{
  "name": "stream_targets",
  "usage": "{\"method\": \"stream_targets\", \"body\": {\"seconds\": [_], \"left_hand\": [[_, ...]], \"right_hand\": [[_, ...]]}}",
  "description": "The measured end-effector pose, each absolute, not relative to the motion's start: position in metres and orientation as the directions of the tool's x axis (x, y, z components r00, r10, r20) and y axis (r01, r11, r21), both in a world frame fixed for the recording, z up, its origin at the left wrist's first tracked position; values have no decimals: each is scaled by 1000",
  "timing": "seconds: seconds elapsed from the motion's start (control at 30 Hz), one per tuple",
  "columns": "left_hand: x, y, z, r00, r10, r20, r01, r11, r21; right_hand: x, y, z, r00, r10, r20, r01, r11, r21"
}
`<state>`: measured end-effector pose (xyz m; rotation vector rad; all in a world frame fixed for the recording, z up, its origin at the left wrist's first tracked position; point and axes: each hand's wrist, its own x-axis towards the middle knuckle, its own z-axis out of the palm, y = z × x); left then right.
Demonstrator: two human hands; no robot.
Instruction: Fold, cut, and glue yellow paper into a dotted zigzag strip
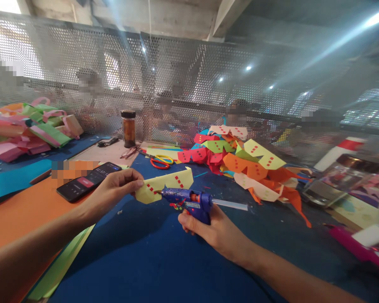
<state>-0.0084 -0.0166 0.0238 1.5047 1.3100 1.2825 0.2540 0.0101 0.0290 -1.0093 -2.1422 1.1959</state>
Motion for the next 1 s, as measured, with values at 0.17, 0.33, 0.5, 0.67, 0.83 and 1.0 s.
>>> {"method": "stream_targets", "body": {"seconds": [0.17,0.33,0.5,0.67,0.83,1.0], "left_hand": [[-8,-17,25,-23,979,201,235,-190,953],[-8,-17,24,-35,979,200,237,-186,953],[-8,-17,25,-40,980,197,240,-182,953],[-6,-18,27,-51,979,199,247,-181,952],[-6,-18,27,-41,978,206,249,-190,950],[-8,-18,25,-30,978,207,251,-193,949]], "right_hand": [[254,11,29,-615,787,45,363,334,-870],[254,11,30,-619,784,53,366,348,-863],[254,10,30,-605,793,71,369,358,-858],[255,11,30,-604,794,70,364,353,-862],[255,10,30,-605,794,68,376,360,-854],[254,9,32,-599,799,46,391,343,-854]]}}
